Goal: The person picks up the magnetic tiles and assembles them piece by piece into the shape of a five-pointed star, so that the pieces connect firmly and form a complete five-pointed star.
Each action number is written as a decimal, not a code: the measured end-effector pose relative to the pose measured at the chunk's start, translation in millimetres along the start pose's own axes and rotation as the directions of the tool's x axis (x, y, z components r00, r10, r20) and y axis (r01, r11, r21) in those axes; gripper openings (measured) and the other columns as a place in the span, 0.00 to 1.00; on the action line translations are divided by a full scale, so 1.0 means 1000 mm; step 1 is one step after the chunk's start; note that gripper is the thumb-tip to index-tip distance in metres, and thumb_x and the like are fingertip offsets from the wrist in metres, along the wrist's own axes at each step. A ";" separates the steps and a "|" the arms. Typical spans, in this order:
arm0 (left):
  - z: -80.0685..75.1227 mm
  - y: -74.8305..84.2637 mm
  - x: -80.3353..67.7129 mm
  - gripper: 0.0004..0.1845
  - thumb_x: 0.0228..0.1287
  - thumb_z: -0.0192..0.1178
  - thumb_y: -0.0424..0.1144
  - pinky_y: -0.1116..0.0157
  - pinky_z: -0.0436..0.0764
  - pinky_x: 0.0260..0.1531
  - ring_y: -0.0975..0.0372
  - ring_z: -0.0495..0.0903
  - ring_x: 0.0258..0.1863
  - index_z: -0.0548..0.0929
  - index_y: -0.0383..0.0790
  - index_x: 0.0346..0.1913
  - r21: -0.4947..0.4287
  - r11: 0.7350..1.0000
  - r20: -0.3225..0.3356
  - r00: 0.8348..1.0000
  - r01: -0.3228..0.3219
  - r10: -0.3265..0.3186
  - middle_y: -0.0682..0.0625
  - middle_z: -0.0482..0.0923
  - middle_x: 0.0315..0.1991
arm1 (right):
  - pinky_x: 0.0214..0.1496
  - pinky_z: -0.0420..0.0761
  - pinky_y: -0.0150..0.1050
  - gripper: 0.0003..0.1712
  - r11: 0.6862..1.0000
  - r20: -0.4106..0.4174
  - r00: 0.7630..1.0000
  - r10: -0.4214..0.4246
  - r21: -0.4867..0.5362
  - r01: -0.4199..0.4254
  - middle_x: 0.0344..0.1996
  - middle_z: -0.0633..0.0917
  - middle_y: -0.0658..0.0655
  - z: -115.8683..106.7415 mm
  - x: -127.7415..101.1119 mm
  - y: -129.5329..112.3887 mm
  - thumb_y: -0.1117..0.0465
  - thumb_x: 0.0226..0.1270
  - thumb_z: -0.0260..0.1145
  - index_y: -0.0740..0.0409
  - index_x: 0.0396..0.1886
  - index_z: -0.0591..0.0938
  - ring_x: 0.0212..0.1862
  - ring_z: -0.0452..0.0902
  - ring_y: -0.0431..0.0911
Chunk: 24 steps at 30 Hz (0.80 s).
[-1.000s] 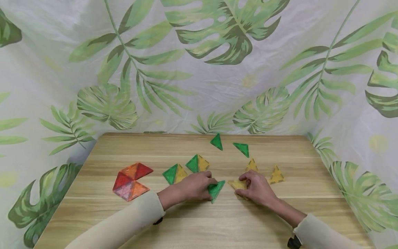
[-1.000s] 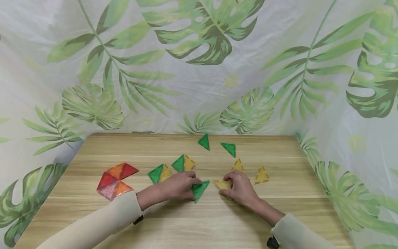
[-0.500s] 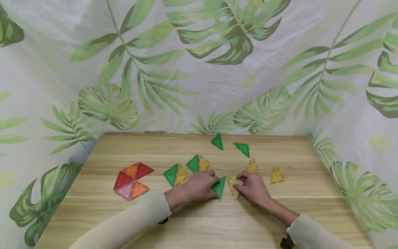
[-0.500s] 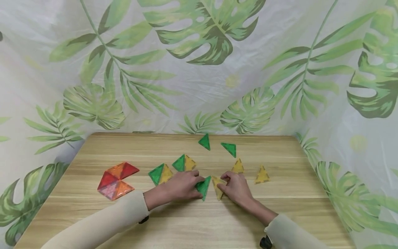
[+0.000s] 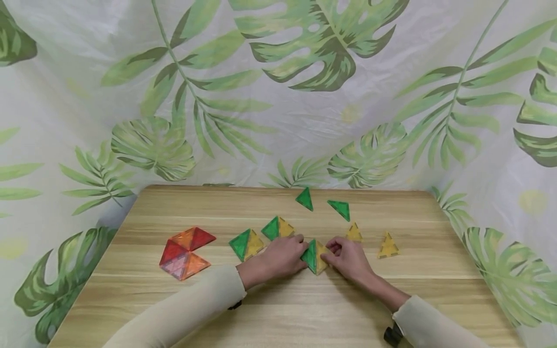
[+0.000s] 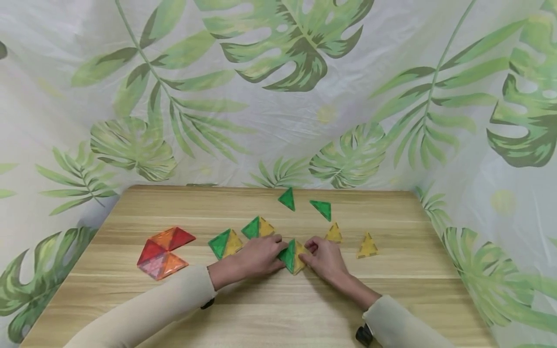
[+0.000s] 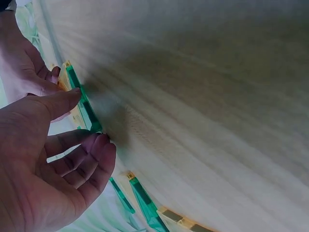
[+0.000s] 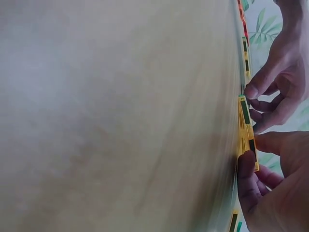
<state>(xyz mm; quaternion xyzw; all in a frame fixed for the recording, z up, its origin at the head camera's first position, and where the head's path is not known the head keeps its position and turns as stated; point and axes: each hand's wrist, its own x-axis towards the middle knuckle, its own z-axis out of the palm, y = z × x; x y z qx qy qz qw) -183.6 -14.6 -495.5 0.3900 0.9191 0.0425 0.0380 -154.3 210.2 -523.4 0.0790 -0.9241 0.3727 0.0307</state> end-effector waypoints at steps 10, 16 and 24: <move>0.001 -0.003 0.011 0.22 0.73 0.69 0.51 0.65 0.85 0.28 0.60 0.85 0.39 0.87 0.39 0.59 0.025 0.999 -0.020 0.999 0.047 -0.047 0.49 0.81 0.48 | 0.35 0.85 0.39 0.12 0.979 -0.061 0.991 -0.120 -0.174 0.108 0.29 0.88 0.50 0.002 0.021 0.002 0.59 0.57 0.84 0.58 0.36 0.90 0.30 0.83 0.40; 0.000 -0.004 0.015 0.19 0.75 0.68 0.48 0.65 0.86 0.32 0.59 0.86 0.42 0.87 0.38 0.58 -0.006 0.999 -0.029 0.998 0.047 -0.047 0.47 0.81 0.50 | 0.37 0.87 0.41 0.12 0.977 -0.034 0.992 -0.122 -0.182 0.114 0.31 0.90 0.53 -0.003 0.025 0.005 0.59 0.60 0.83 0.59 0.37 0.90 0.33 0.86 0.43; -0.006 -0.001 0.030 0.20 0.72 0.70 0.49 0.65 0.86 0.36 0.59 0.84 0.50 0.88 0.42 0.60 -0.092 0.995 -0.091 0.995 0.028 -0.037 0.49 0.83 0.54 | 0.34 0.84 0.36 0.10 0.974 -0.048 0.981 -0.187 -0.140 0.179 0.28 0.89 0.50 -0.041 0.022 0.029 0.64 0.61 0.82 0.62 0.38 0.90 0.30 0.83 0.39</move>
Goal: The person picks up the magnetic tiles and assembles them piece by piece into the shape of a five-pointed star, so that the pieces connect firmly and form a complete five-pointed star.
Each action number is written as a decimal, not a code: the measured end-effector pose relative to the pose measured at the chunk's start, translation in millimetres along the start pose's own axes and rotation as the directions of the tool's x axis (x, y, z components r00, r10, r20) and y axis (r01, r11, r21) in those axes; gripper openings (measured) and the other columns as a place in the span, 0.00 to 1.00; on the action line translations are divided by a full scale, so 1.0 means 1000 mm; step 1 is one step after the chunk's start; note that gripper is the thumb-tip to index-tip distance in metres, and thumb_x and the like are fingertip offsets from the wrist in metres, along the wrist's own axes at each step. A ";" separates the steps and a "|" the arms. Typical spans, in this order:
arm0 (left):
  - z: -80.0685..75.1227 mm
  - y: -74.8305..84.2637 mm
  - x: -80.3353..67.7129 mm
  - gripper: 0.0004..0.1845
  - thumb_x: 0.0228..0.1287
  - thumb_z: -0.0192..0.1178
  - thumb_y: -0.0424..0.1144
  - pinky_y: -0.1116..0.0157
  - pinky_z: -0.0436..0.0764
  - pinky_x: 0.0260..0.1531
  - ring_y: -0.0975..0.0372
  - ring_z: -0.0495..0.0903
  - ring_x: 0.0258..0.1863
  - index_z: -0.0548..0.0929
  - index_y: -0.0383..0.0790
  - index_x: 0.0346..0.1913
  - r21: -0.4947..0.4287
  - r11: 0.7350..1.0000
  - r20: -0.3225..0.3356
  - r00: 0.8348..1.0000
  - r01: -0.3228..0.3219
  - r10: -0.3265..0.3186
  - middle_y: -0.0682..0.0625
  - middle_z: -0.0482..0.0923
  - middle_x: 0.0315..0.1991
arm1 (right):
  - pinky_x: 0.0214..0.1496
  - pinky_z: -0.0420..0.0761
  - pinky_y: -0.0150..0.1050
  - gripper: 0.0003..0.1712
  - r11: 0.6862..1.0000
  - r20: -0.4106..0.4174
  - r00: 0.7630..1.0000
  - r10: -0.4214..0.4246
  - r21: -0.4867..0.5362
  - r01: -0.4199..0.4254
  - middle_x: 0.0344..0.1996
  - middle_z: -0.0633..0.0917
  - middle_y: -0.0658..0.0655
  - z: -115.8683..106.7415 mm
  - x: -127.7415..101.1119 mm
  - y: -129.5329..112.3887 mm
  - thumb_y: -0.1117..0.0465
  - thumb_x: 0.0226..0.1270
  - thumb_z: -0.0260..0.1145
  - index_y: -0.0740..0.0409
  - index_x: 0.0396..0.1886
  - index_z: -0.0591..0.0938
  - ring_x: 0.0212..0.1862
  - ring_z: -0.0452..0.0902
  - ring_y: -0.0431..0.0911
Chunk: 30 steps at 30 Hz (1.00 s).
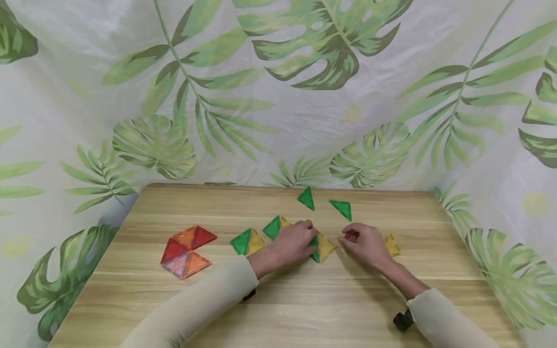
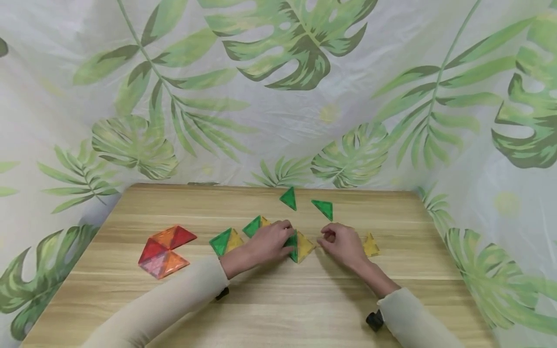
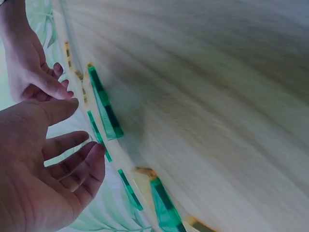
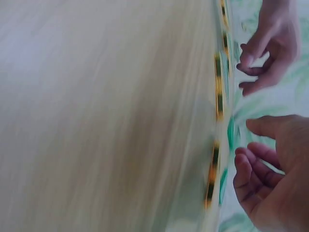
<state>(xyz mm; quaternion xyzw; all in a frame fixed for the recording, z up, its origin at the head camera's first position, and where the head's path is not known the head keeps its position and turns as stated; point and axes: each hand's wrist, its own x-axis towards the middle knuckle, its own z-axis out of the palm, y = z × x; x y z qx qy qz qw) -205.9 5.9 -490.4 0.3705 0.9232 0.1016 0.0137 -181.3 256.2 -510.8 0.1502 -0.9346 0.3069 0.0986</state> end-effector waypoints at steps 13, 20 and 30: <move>0.006 0.026 0.045 0.29 0.76 0.66 0.52 0.64 0.81 0.62 0.59 0.76 0.69 0.78 0.46 0.74 -0.180 0.977 0.086 0.987 -0.116 0.133 0.50 0.77 0.70 | 0.38 0.86 0.44 0.15 0.993 -0.028 0.995 -0.096 -0.070 0.093 0.39 0.89 0.58 -0.050 -0.029 0.058 0.66 0.57 0.83 0.63 0.43 0.90 0.40 0.84 0.51; 0.019 0.039 0.064 0.30 0.76 0.65 0.51 0.64 0.77 0.68 0.59 0.71 0.74 0.75 0.47 0.76 -0.181 0.975 0.115 0.982 -0.127 0.150 0.50 0.74 0.74 | 0.39 0.84 0.49 0.19 0.986 -0.057 0.993 -0.107 -0.135 0.098 0.44 0.87 0.61 -0.064 -0.045 0.081 0.63 0.52 0.86 0.63 0.42 0.90 0.45 0.83 0.57; 0.023 0.049 0.077 0.28 0.75 0.68 0.47 0.66 0.74 0.69 0.59 0.70 0.76 0.78 0.49 0.74 -0.156 0.984 0.149 0.982 -0.091 0.115 0.52 0.71 0.77 | 0.51 0.81 0.62 0.31 0.990 0.015 1.000 0.020 -0.143 -0.018 0.49 0.85 0.65 -0.067 -0.062 0.088 0.51 0.50 0.88 0.65 0.49 0.89 0.51 0.81 0.63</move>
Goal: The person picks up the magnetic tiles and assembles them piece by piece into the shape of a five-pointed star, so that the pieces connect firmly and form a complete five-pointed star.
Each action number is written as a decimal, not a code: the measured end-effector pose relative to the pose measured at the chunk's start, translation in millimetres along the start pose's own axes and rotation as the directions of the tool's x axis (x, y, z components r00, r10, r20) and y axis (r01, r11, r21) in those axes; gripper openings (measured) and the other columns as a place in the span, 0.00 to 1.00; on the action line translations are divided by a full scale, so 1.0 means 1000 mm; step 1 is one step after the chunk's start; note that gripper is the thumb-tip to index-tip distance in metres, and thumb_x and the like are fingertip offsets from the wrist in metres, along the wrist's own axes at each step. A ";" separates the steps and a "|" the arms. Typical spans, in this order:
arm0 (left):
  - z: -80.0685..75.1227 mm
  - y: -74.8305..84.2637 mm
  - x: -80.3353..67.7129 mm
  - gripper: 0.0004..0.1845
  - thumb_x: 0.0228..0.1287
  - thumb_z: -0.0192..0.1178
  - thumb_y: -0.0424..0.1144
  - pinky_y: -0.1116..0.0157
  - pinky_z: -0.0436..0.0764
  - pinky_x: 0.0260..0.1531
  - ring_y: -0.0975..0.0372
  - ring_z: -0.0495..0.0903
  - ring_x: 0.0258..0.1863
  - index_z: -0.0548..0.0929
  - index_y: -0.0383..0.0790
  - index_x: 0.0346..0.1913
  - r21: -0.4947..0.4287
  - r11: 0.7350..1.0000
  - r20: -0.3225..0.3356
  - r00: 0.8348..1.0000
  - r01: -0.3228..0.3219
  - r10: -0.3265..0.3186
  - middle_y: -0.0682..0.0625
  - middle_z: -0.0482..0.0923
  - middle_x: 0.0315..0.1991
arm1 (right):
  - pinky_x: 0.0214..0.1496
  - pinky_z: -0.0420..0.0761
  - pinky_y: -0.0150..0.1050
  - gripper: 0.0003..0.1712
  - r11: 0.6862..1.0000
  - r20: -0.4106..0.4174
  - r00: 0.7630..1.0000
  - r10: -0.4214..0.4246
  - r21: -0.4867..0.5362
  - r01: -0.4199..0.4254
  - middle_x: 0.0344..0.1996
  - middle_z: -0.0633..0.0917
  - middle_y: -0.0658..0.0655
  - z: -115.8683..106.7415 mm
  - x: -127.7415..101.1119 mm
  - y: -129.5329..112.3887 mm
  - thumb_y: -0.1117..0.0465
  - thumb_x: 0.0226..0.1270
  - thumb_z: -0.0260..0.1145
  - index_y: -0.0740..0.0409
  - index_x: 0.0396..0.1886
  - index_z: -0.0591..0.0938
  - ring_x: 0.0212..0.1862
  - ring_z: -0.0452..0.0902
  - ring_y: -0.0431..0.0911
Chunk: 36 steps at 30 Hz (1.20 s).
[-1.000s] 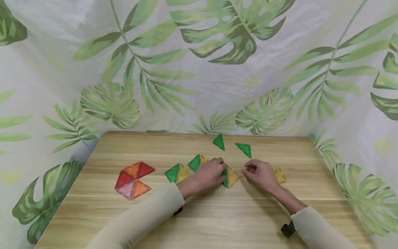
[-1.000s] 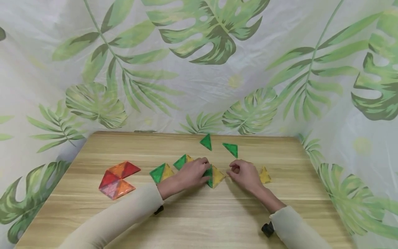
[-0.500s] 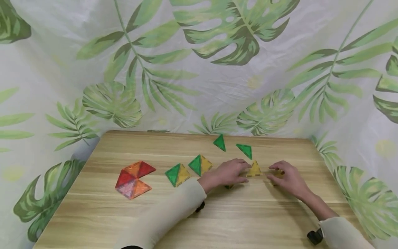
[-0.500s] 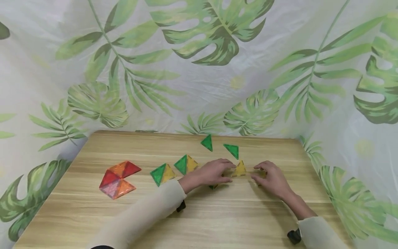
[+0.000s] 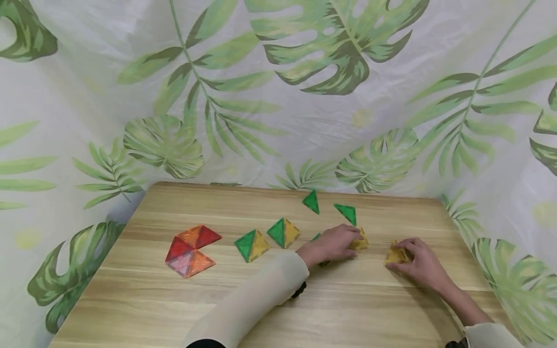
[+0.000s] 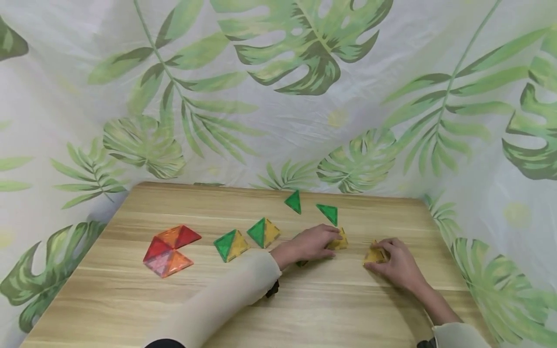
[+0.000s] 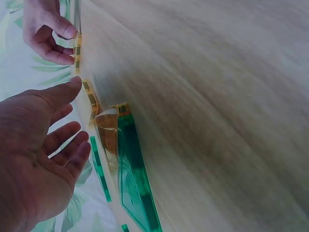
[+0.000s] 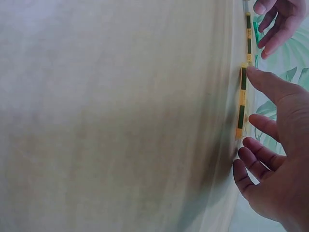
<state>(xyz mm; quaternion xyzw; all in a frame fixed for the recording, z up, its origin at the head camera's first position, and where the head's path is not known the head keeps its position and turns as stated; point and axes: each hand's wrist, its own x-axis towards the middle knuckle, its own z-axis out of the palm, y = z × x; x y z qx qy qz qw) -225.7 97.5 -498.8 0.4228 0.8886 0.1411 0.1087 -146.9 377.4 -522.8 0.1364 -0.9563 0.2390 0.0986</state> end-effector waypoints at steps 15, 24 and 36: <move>0.005 0.002 0.008 0.22 0.72 0.70 0.36 0.71 0.74 0.67 0.63 0.78 0.68 0.84 0.45 0.67 -0.034 0.999 -0.016 1.000 0.000 -0.001 0.53 0.81 0.68 | 0.50 0.81 0.62 0.35 0.998 0.012 0.998 0.065 0.012 -0.065 0.52 0.84 0.69 0.004 -0.005 -0.006 0.47 0.53 0.87 0.66 0.53 0.87 0.52 0.80 0.64; 0.001 0.003 0.007 0.24 0.74 0.60 0.23 0.74 0.75 0.64 0.64 0.80 0.64 0.85 0.47 0.66 -0.072 0.996 -0.003 0.999 -0.044 0.044 0.55 0.84 0.65 | 0.54 0.79 0.66 0.32 0.998 -0.019 0.998 0.060 0.012 -0.059 0.52 0.84 0.70 0.008 -0.004 -0.007 0.51 0.53 0.87 0.66 0.52 0.87 0.54 0.80 0.67; 0.002 0.001 0.006 0.32 0.63 0.59 0.14 0.78 0.76 0.57 0.67 0.84 0.58 0.84 0.43 0.67 -0.238 0.966 0.056 0.992 -0.099 0.115 0.52 0.87 0.59 | 0.51 0.80 0.64 0.30 0.999 -0.004 0.999 -0.032 0.002 0.032 0.52 0.85 0.65 0.002 -0.007 -0.002 0.55 0.51 0.88 0.64 0.51 0.88 0.53 0.82 0.66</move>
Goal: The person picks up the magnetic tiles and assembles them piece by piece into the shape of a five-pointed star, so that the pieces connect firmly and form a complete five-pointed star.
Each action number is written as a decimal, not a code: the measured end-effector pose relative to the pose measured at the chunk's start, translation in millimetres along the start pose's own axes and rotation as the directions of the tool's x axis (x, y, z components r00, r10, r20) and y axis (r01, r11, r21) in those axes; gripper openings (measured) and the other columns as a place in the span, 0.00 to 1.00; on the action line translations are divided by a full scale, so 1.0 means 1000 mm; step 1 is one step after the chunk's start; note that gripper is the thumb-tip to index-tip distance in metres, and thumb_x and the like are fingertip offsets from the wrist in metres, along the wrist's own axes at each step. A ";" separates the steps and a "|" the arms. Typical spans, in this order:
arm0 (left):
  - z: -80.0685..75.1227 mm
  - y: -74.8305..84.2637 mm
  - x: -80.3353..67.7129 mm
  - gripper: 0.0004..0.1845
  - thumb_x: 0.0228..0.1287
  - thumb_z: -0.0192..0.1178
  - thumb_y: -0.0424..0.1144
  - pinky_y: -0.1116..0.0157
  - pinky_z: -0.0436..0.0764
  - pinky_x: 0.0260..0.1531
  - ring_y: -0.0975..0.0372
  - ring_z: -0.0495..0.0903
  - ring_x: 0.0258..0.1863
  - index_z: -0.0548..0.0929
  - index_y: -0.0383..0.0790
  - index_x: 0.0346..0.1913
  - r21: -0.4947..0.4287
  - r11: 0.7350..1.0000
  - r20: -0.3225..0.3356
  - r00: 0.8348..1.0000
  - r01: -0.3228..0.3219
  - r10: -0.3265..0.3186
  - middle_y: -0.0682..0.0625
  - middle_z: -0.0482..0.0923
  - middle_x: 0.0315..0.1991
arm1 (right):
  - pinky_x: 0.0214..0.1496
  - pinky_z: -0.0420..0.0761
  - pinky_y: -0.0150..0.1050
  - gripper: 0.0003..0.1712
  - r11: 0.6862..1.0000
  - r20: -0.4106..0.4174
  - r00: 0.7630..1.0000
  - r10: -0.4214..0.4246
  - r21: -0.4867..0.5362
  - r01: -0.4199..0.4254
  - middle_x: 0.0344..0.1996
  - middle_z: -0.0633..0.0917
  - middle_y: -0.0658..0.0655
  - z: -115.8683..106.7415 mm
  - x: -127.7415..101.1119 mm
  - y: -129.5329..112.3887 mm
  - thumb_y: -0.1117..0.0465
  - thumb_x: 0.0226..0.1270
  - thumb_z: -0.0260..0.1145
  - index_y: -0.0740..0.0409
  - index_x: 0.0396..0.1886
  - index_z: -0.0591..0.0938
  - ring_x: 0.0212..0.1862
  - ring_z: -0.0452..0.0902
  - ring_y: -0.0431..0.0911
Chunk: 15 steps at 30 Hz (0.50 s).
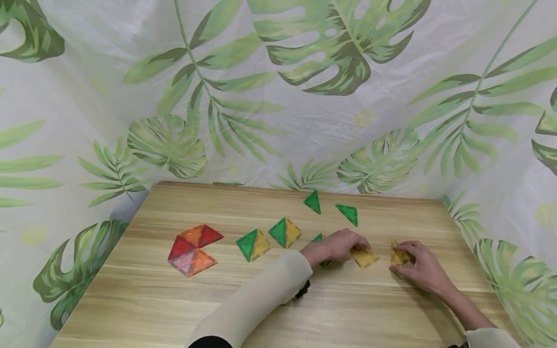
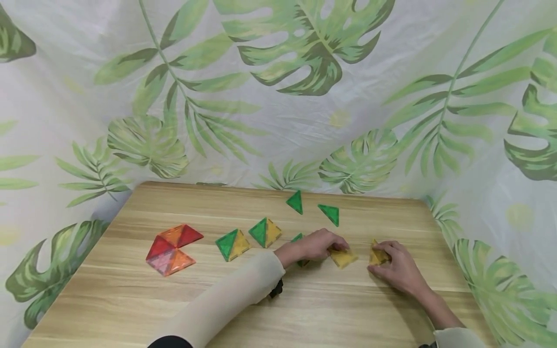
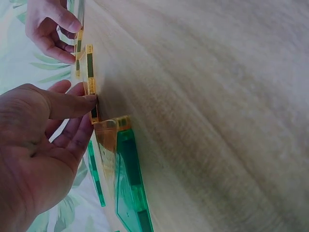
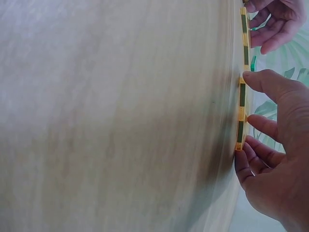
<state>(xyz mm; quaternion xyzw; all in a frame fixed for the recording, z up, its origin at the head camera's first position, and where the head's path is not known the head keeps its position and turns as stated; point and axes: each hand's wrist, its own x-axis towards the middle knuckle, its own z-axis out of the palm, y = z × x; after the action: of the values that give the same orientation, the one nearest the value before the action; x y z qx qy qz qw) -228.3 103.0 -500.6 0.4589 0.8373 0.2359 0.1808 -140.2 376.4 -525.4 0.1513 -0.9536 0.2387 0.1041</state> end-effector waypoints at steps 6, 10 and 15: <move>0.004 0.000 0.002 0.28 0.65 0.75 0.32 0.79 0.74 0.57 0.68 0.83 0.58 0.83 0.42 0.68 0.021 0.997 0.018 0.997 -0.080 0.079 0.51 0.86 0.60 | 0.49 0.81 0.60 0.30 1.000 0.001 1.000 -0.001 -0.010 0.001 0.52 0.86 0.64 -0.001 0.001 -0.001 0.55 0.50 0.88 0.63 0.51 0.89 0.53 0.82 0.64; 0.007 0.003 0.002 0.32 0.61 0.80 0.45 0.80 0.75 0.55 0.69 0.83 0.55 0.84 0.42 0.67 0.074 0.994 -0.020 0.996 -0.085 0.087 0.53 0.87 0.58 | 0.51 0.81 0.61 0.30 1.000 0.015 1.000 0.020 0.001 -0.020 0.53 0.85 0.65 -0.001 0.000 -0.002 0.55 0.52 0.87 0.63 0.52 0.89 0.54 0.82 0.65; 0.011 0.010 0.002 0.34 0.57 0.81 0.55 0.81 0.74 0.46 0.73 0.80 0.46 0.86 0.46 0.65 0.181 0.983 -0.052 0.998 -0.037 0.047 0.57 0.87 0.51 | 0.52 0.81 0.62 0.31 0.999 0.022 0.999 0.038 0.004 -0.038 0.53 0.85 0.67 0.000 -0.002 -0.001 0.54 0.53 0.87 0.65 0.53 0.88 0.54 0.81 0.66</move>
<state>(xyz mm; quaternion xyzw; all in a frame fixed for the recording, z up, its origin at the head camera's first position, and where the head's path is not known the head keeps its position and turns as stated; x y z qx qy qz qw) -216.8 111.6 -504.0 0.4840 0.8501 0.1757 0.1100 -138.0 375.7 -525.4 0.1359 -0.9569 0.2409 0.0885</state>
